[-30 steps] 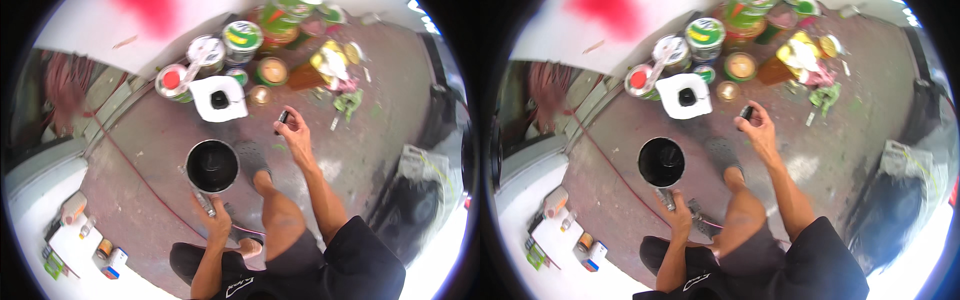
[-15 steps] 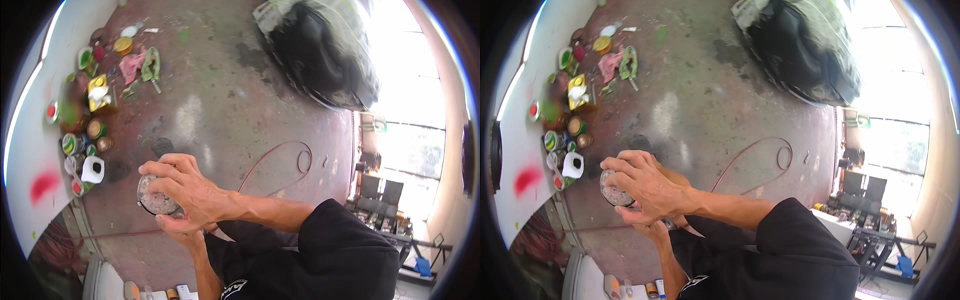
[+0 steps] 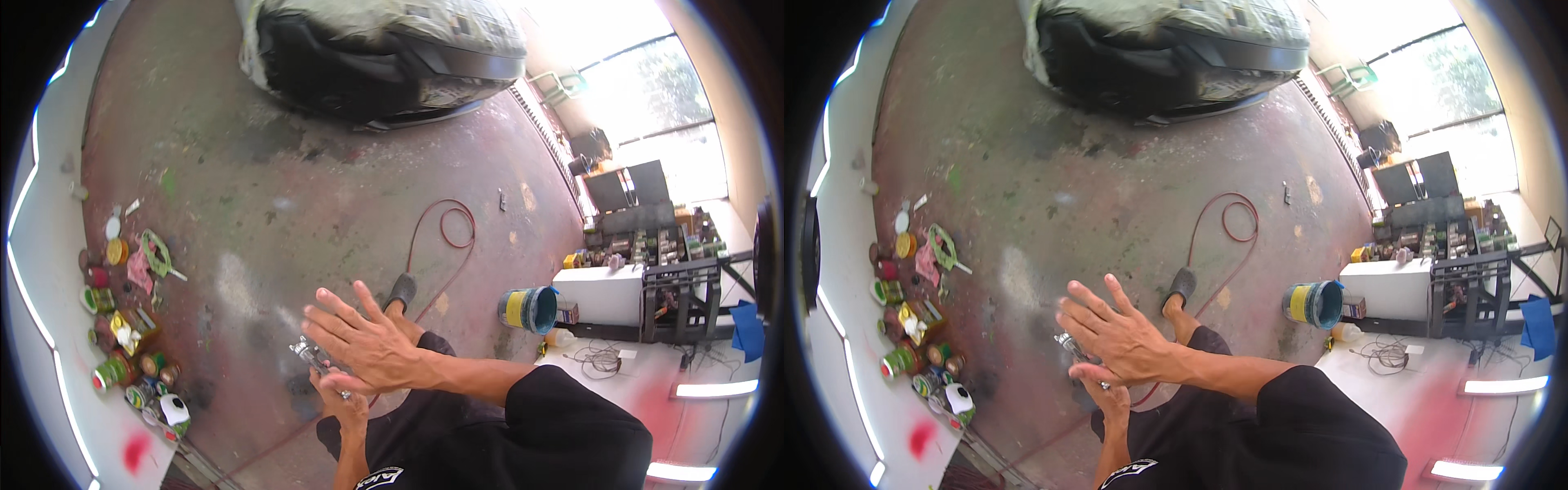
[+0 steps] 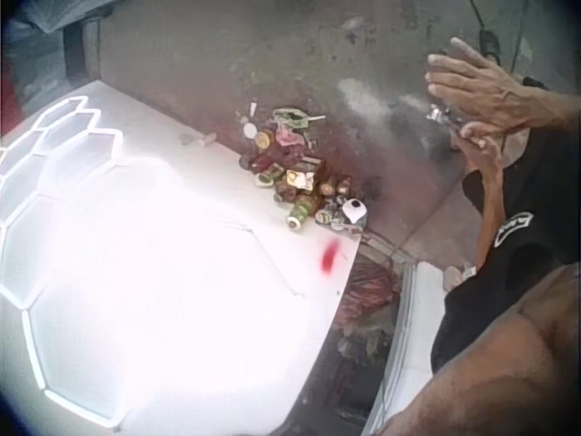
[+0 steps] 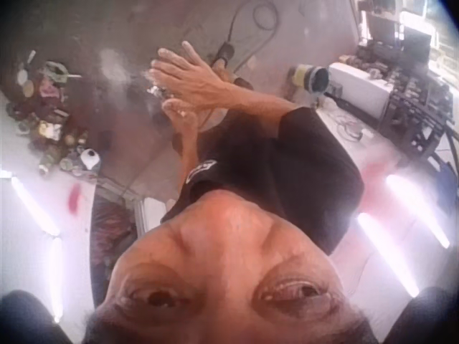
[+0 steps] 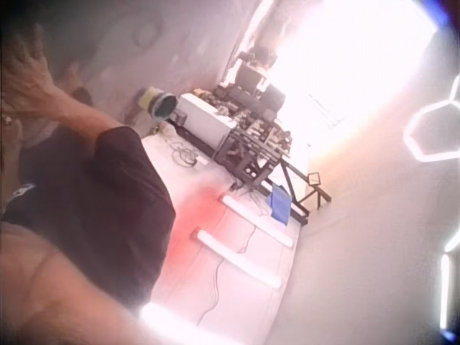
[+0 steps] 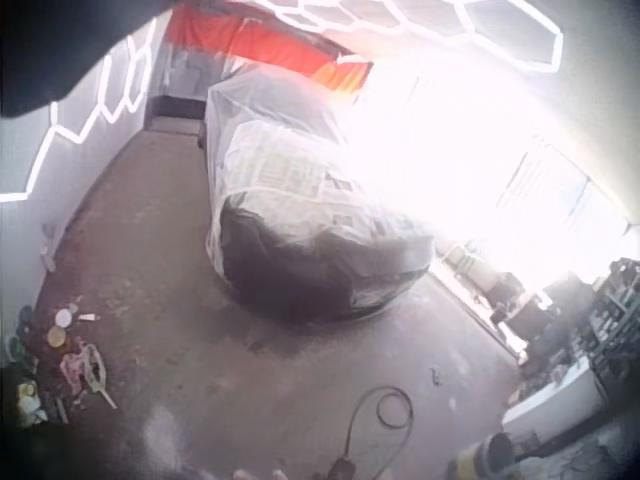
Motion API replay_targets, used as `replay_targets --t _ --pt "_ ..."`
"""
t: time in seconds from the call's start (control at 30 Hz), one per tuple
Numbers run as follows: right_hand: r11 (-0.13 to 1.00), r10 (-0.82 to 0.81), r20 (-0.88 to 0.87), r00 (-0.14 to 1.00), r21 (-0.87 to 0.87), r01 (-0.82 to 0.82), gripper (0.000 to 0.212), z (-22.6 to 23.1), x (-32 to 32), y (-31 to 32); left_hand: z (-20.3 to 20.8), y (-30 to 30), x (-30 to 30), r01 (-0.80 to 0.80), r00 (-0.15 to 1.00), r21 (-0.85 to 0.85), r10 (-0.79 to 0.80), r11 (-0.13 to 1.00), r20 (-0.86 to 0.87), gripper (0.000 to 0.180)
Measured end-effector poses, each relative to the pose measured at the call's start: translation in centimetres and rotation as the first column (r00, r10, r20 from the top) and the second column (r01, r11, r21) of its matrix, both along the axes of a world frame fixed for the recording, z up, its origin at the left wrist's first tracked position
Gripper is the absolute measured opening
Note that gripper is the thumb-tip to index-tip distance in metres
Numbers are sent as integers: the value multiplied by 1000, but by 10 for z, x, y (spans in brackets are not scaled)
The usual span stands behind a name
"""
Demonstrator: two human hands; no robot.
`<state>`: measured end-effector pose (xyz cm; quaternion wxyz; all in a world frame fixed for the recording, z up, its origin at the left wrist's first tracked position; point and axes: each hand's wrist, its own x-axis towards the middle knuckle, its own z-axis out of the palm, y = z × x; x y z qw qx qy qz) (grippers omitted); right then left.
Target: The person uses a spray gun to apply black paint to a car's rear bumper. They walk around the vehicle, refilling the spray gun from a paint can, and repeatedly spray the same area while occasionally touching the surface.
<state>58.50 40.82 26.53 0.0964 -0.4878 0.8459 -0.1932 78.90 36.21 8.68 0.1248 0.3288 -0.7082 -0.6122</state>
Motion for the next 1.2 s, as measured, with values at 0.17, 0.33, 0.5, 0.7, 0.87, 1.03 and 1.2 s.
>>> replay_targets --t 0.17,0.33,0.5,0.7,0.87,1.03,1.2 --pt "776 -493 218 842 -328 539 68 -14 -88 145 43 82 -99 73 981 61 -82 995 174 67" --pt "143 -665 744 71 33 989 36 -45 -99 338 65 178 -181 274 897 -30 -244 961 368 64" --pt "157 -889 457 -37 380 912 45 -29 -61 489 93 255 -256 430 895 -46 -419 902 151 61" --pt "86 -757 652 -52 179 980 49 1 -20 527 87 313 -322 663 749 -145 -647 735 145 66" --pt "-91 -760 596 -259 297 951 41 36 -82 545 136 367 -414 790 612 -71 -775 609 157 66" --pt "66 -937 345 -43 298 952 30 15 -169 566 120 412 -507 896 442 -86 -895 436 64 54" --pt "315 -852 469 233 103 943 60 -15 -306 552 108 451 -607 921 344 -242 -930 306 133 61"
